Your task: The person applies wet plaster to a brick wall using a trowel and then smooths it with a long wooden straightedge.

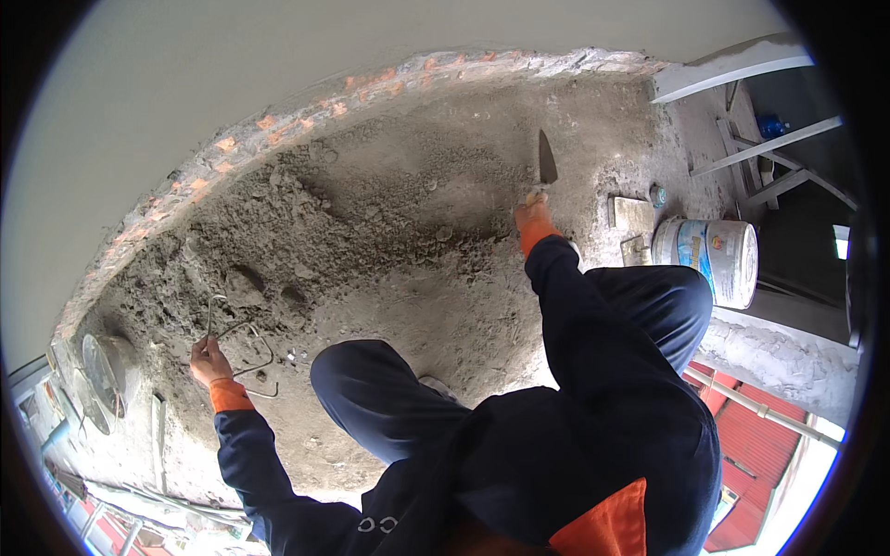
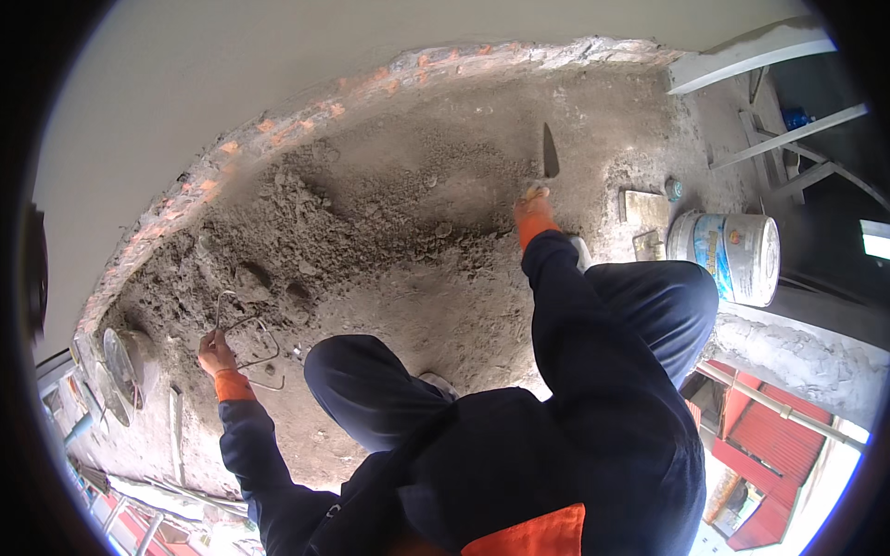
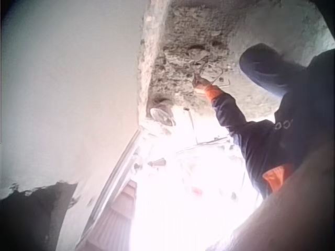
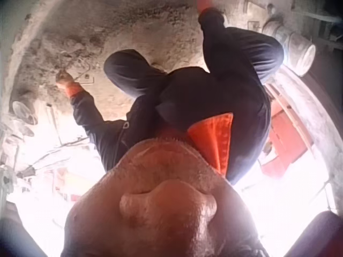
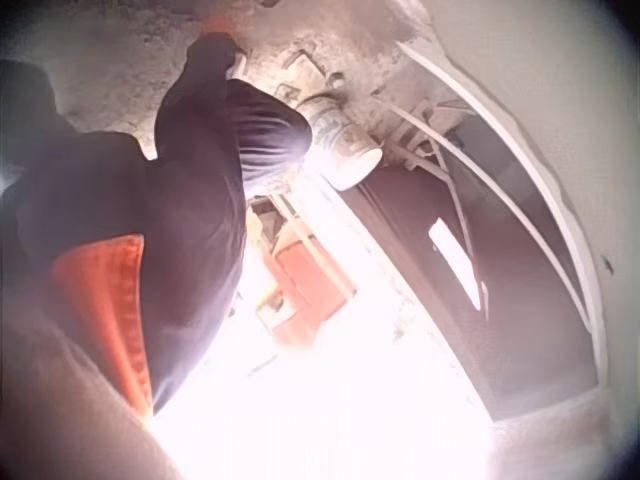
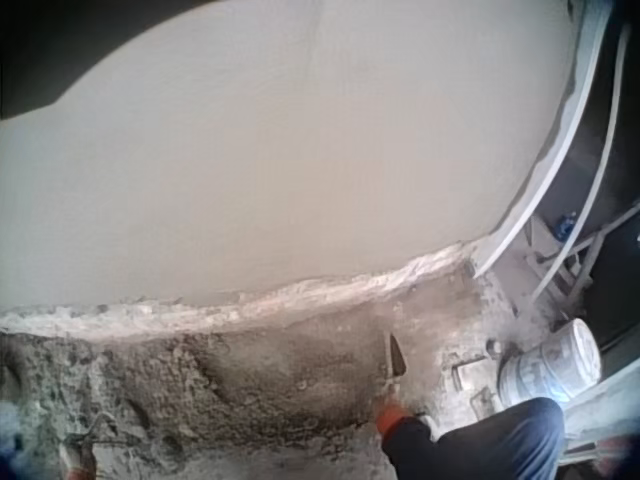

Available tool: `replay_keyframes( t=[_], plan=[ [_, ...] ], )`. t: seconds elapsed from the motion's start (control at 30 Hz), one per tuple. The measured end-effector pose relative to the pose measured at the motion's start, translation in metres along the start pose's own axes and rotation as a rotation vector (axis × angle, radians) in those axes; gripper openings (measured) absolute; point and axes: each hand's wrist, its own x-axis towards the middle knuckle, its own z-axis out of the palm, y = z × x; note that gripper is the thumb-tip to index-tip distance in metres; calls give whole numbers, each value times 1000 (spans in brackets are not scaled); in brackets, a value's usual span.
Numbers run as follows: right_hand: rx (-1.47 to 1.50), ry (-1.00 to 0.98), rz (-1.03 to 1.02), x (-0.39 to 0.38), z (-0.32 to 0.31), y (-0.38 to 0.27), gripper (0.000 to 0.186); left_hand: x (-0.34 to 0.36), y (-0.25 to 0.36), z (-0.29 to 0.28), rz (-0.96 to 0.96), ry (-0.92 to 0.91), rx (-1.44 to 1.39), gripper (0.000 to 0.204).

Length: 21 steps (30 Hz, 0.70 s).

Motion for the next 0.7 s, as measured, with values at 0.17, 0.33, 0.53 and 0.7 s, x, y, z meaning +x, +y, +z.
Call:
replay_keyframes(
  t=[0.17,0.33,0.53,0.7],
  plan=[
    [339,-261,543,-55,71,86,44,7,-13,4,-82,-2,-135,26],
    [-112,-629,466,-183,130,169,37,4,-6,0,-2,-33,-81,26],
    [-629,-233,-250,-93,-30,43,36,8,-13,0,-58,-100,-115,27],
    [-1076,127,-113,-132,-83,91,56,7,-17,0,27,-12,-130,28]
  ],
)
